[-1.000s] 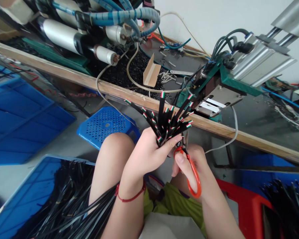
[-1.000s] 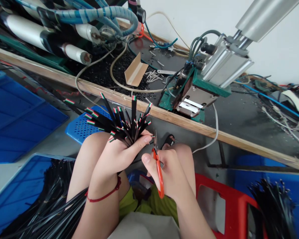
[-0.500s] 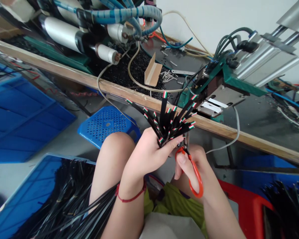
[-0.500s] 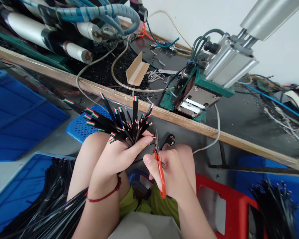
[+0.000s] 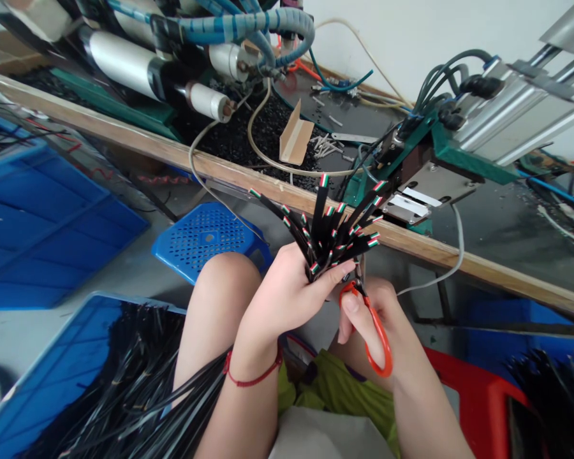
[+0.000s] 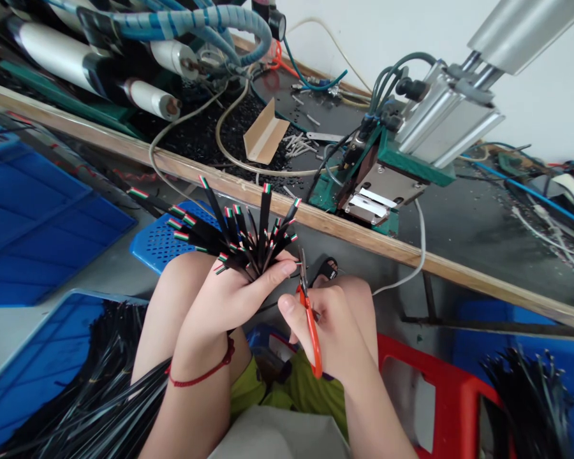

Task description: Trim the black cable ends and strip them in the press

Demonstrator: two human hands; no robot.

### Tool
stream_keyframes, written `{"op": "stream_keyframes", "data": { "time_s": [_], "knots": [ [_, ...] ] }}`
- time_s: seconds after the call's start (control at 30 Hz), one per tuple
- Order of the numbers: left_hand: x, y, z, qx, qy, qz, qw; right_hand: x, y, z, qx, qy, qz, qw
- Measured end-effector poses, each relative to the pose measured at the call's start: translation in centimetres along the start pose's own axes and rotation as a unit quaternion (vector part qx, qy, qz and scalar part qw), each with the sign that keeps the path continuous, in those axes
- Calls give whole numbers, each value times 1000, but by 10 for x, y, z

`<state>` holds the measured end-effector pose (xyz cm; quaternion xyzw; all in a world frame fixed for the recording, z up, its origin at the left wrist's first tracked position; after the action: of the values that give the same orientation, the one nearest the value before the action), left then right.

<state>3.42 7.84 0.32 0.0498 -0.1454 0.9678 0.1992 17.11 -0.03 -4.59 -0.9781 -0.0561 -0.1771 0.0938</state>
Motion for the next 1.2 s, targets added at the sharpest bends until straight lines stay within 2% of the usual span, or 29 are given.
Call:
{"op": "stream_keyframes", "data": {
  "time_s": [0.3,0.7,1.2],
  "knots": [
    [-1,0,-1,-1,0,0,1000,-1,2,3,-20,-8,6,1000],
    [1,1,-2,-2,-4,8,1000,-3,-2,-2,-4,-11,15,1000],
    [-1,0,-2,18,-4,-11,1000,-2,1,1,-15,-5,14,1000]
  ]
}}
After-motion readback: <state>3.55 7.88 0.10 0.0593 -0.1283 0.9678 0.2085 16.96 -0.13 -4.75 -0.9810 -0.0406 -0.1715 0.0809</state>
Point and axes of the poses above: each hand's wrist, its own y-axis away from the middle knuckle, its own x-axis out of the back of the hand, z = x × y, the point moved 8 cm from there along -y, towards the middle knuckle, and after that the axes turned 14 degrees about x, right-handed, at the moved point
